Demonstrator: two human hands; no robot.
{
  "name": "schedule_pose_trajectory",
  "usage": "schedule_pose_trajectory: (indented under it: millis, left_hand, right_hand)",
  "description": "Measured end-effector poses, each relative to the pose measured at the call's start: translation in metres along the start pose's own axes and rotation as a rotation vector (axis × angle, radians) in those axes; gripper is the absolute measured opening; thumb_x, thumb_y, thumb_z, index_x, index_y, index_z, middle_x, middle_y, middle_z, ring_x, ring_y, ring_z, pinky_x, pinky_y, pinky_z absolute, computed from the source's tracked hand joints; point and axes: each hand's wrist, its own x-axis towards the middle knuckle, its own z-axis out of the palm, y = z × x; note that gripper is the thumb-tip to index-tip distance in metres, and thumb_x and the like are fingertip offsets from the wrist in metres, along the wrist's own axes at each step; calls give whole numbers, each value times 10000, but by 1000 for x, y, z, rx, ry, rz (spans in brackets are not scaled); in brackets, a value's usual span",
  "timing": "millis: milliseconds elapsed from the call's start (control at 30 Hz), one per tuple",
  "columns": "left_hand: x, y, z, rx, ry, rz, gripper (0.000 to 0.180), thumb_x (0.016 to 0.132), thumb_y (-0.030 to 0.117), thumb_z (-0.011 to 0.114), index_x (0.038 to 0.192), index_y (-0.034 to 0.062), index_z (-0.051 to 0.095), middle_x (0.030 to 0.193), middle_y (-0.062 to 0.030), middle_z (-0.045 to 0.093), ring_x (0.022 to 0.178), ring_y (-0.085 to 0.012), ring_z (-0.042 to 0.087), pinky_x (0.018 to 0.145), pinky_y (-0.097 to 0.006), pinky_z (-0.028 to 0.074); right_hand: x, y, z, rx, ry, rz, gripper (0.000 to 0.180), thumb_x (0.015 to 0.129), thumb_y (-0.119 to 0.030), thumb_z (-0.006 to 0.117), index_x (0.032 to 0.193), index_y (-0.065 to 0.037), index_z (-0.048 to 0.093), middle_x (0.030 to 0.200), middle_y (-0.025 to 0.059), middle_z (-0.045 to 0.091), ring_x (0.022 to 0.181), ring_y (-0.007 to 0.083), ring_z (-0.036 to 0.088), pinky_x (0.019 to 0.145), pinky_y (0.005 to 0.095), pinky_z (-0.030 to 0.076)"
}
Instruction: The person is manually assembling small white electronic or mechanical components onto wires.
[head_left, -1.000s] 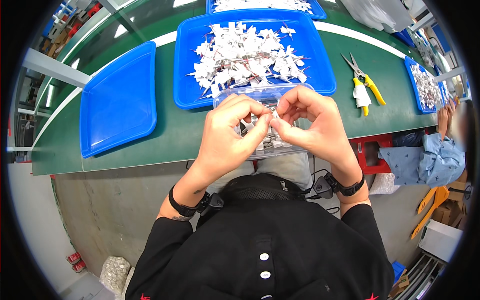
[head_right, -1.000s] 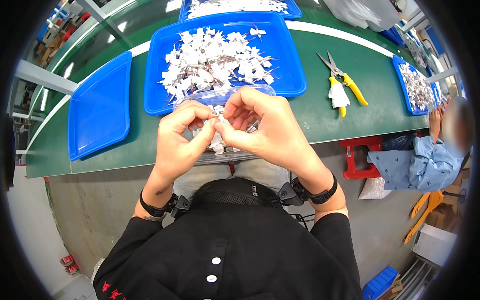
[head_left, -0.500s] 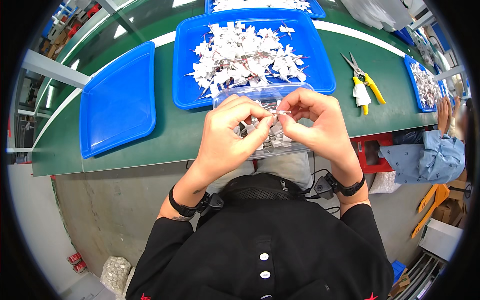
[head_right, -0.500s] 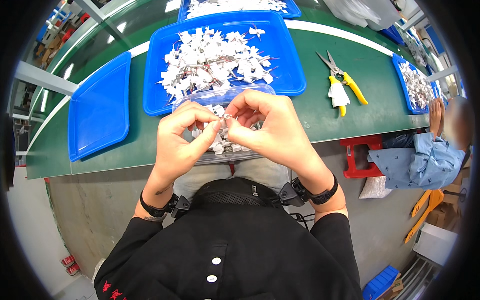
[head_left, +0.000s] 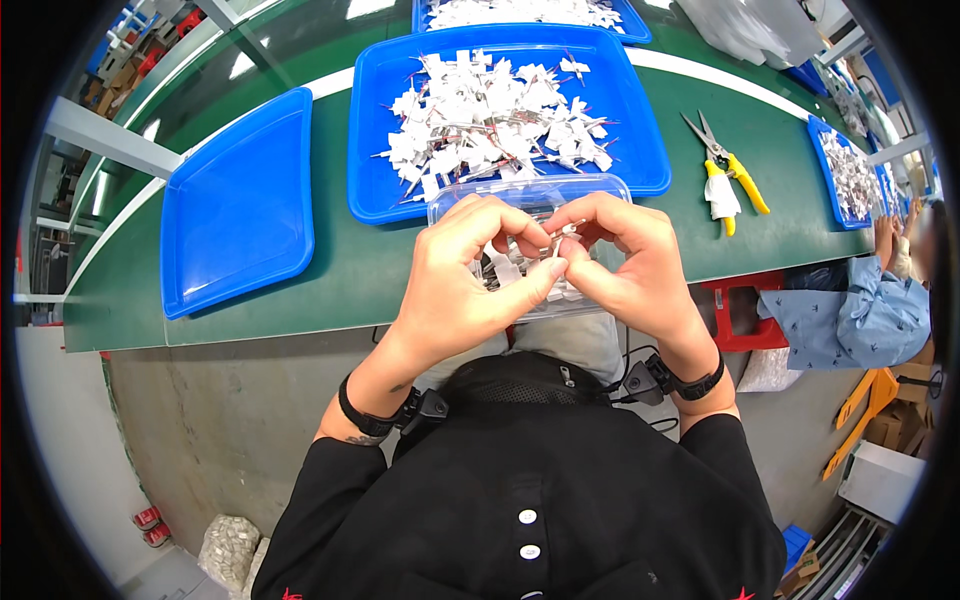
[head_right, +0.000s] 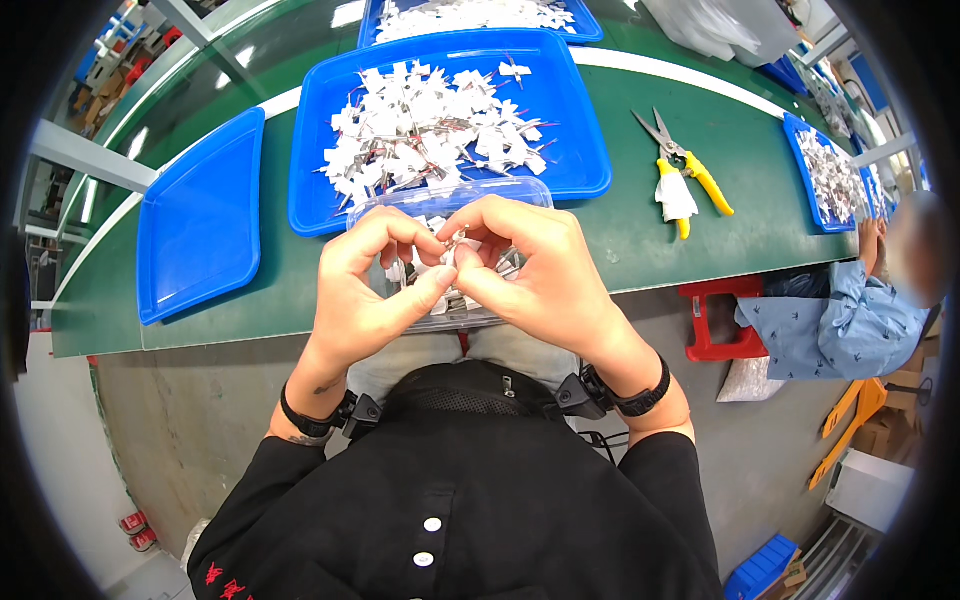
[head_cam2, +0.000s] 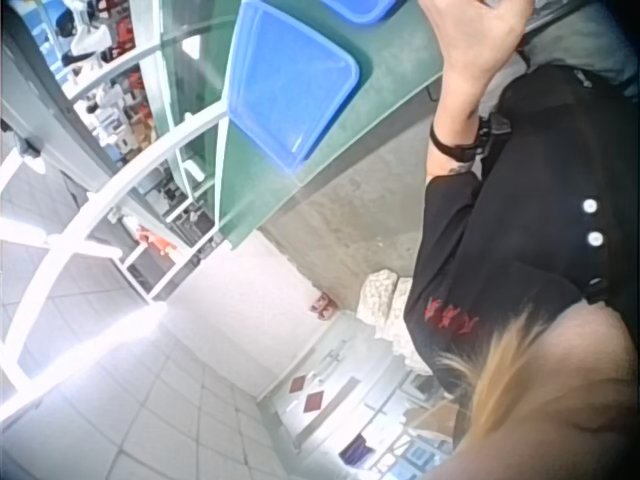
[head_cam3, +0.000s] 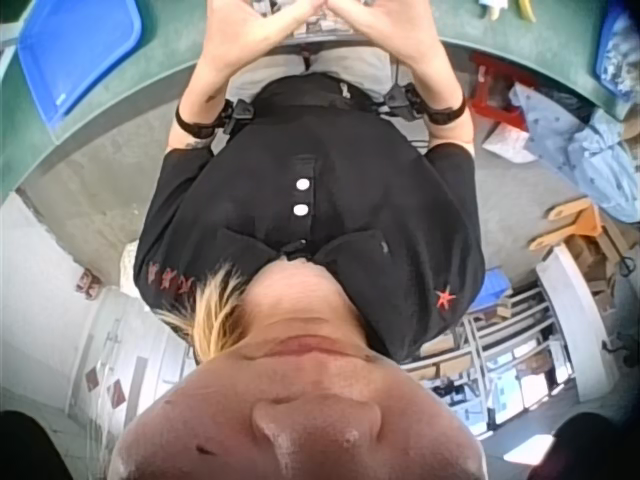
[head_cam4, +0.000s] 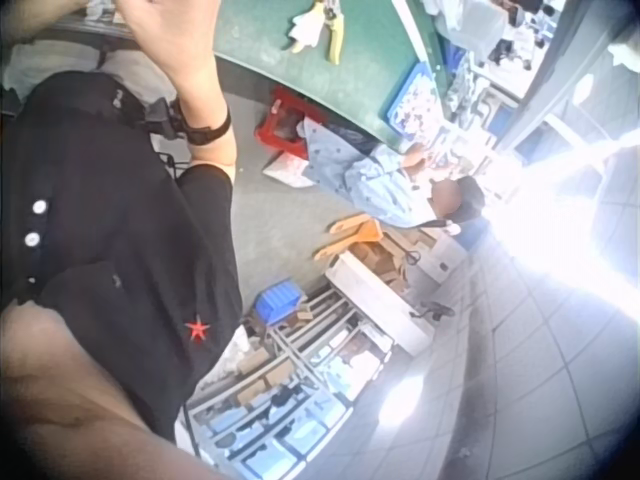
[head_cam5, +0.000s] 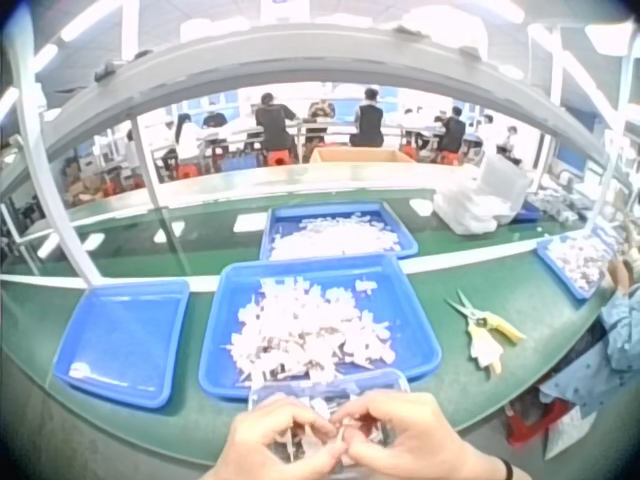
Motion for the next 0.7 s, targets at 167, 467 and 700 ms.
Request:
schedule_pose_trajectory:
  millis: [167, 467, 700]
  left_hand:
    - [0, -4, 0, 17, 10, 33, 158, 713, 79, 778, 832, 49, 678, 766, -30, 651, 699, -156, 543, 634, -291, 445]
    - [-4, -9, 1, -83, 69, -55, 96, 784, 43, 731, 875, 34, 700, 787, -27, 654, 696, -110, 532, 636, -258, 429]
    - [-3, -7, 1, -115, 101, -38, 114, 819, 61, 731, 924, 22, 709, 801, -20, 652, 684, -82, 508, 633, -237, 414]
  right_hand:
    - [-2, 5, 1, 79, 18, 45, 118, 847, 7, 609, 954, 24, 655, 822, 71, 688, 684, 94, 631, 644, 249, 511]
    - [1, 6, 1, 43, 79, 37, 84, 910, -39, 623, 957, 30, 631, 875, 72, 671, 702, 89, 583, 642, 243, 480]
    - [7, 7, -5, -14, 79, -4, 118, 925, -81, 640, 892, 26, 602, 769, 50, 606, 647, 92, 507, 594, 248, 430]
